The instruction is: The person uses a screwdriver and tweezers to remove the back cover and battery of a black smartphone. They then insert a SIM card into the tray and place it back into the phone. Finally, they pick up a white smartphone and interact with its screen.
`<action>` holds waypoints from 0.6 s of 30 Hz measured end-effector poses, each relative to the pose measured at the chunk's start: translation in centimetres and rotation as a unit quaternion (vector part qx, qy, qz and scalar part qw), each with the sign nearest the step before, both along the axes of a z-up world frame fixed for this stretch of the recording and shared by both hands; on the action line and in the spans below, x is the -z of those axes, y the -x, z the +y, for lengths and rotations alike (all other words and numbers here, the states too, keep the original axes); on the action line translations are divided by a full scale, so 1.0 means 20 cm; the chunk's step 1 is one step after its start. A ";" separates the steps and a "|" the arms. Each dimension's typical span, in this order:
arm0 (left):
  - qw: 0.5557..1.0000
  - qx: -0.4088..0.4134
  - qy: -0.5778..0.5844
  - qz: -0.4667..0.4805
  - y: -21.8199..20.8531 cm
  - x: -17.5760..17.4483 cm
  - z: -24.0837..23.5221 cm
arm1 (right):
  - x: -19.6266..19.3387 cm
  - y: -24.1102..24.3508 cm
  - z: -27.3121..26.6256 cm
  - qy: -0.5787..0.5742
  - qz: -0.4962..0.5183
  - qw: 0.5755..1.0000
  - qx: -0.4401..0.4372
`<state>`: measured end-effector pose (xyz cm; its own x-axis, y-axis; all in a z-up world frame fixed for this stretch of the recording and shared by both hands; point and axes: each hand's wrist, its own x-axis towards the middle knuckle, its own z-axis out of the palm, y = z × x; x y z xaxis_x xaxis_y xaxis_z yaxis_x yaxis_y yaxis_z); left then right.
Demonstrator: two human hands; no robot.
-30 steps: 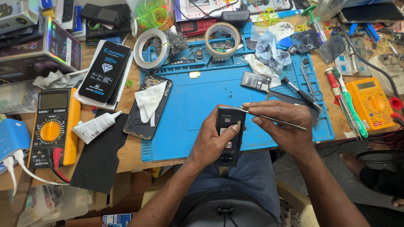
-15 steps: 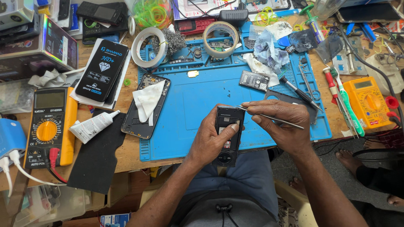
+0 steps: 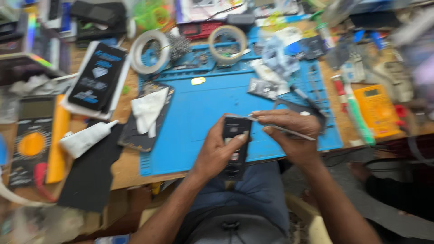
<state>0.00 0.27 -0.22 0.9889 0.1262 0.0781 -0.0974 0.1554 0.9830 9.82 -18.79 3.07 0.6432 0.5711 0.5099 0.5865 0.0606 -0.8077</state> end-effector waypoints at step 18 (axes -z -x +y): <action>0.991 -0.021 0.014 0.131 -0.07 0.15 -0.02 | -0.04 0.02 -0.06 -0.031 0.026 0.998 -0.046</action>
